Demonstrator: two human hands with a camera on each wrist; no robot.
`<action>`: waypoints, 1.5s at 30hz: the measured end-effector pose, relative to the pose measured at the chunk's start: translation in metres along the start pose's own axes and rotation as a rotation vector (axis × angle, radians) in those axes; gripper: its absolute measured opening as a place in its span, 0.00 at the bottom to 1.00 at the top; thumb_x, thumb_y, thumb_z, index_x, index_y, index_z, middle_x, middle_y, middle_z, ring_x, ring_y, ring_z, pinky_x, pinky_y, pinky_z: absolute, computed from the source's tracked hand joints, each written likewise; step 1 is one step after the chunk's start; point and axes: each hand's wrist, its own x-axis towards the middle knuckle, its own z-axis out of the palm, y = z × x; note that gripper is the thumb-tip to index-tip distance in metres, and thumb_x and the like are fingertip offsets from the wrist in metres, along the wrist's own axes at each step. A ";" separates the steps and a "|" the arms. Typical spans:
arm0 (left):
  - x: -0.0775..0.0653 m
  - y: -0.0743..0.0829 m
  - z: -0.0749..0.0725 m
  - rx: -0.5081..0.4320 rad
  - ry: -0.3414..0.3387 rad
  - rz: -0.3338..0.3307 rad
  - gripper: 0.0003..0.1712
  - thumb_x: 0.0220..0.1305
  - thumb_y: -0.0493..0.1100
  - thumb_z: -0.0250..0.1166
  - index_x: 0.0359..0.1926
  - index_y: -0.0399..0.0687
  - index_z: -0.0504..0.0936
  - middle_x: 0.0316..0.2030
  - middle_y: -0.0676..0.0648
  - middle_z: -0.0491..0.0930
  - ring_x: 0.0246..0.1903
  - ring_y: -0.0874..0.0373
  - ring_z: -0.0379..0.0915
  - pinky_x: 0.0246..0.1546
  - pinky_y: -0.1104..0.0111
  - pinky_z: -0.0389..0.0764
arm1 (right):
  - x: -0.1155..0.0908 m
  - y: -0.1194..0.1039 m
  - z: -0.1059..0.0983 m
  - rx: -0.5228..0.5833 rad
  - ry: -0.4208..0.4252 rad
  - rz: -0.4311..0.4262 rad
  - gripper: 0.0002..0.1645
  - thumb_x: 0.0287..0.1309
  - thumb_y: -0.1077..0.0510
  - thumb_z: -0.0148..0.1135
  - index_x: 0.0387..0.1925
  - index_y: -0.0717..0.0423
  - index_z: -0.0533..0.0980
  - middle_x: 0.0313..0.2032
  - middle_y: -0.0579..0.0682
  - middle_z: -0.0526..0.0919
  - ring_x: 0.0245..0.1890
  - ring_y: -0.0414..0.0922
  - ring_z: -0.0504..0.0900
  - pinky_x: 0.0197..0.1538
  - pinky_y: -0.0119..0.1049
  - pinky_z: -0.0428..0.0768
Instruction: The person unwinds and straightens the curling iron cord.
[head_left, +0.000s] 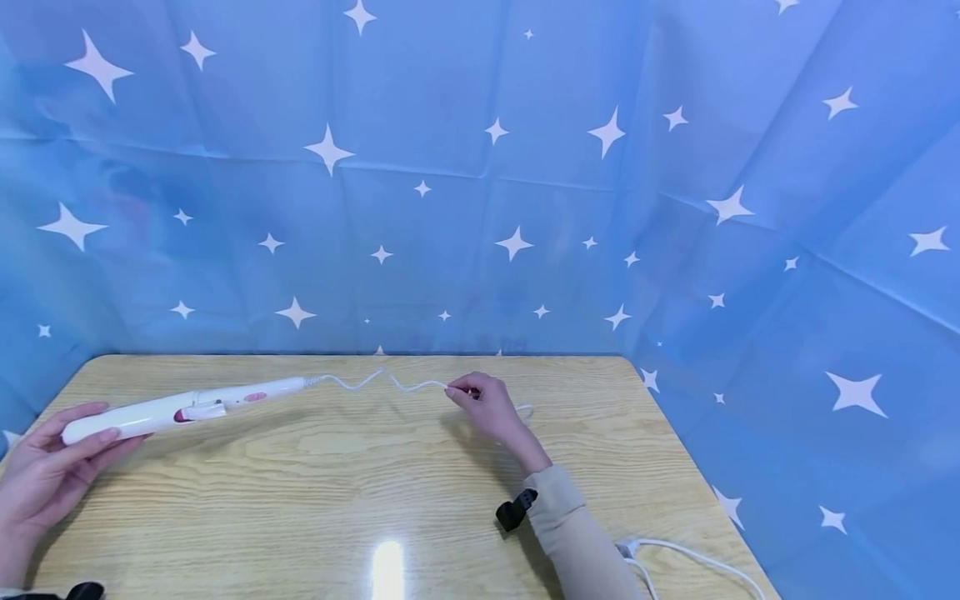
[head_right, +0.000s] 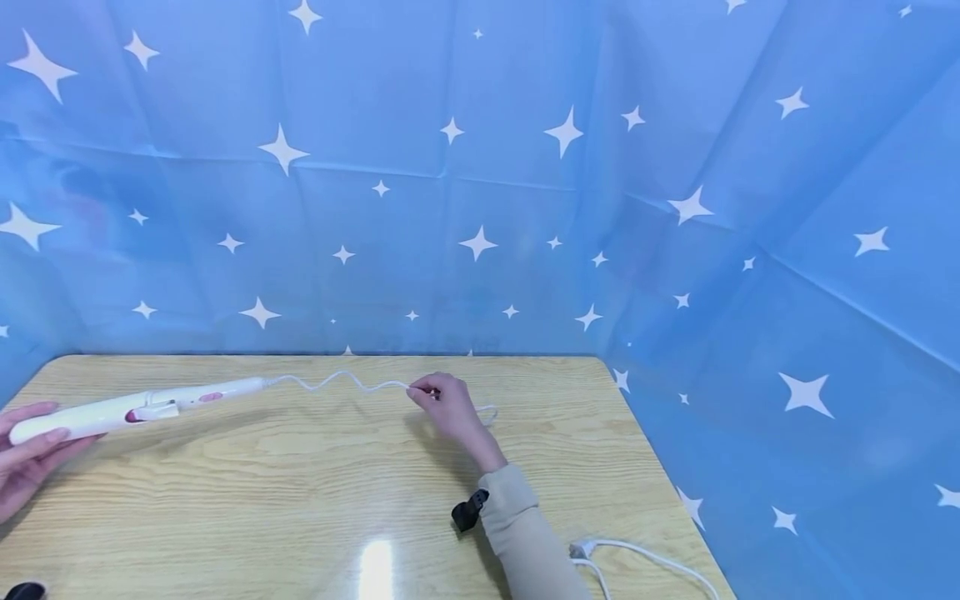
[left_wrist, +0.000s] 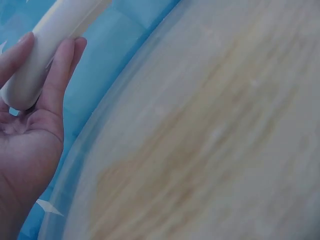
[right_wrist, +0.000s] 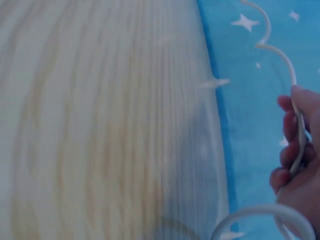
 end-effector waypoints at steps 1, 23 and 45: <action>0.000 0.000 -0.001 -0.006 0.012 -0.001 0.31 0.68 0.11 0.38 0.65 0.27 0.74 0.59 0.44 0.70 0.54 0.45 0.81 0.51 0.50 0.85 | 0.000 0.002 -0.002 0.003 0.010 0.006 0.11 0.73 0.55 0.62 0.47 0.55 0.86 0.39 0.45 0.84 0.34 0.42 0.77 0.37 0.37 0.80; 0.029 -0.006 -0.010 0.330 0.420 -0.195 0.30 0.74 0.26 0.56 0.67 0.60 0.70 0.61 0.63 0.55 0.36 0.57 0.87 0.42 0.64 0.91 | 0.005 0.021 0.007 -0.082 -0.028 0.064 0.10 0.73 0.62 0.61 0.47 0.58 0.86 0.44 0.52 0.86 0.40 0.45 0.82 0.42 0.38 0.84; 0.042 0.002 -0.015 0.778 0.618 -0.205 0.27 0.77 0.38 0.57 0.68 0.71 0.68 0.77 0.56 0.45 0.61 0.71 0.61 0.40 0.90 0.78 | -0.003 -0.009 -0.017 -0.027 -0.064 -0.018 0.18 0.74 0.60 0.59 0.61 0.59 0.79 0.59 0.55 0.81 0.58 0.53 0.80 0.63 0.52 0.81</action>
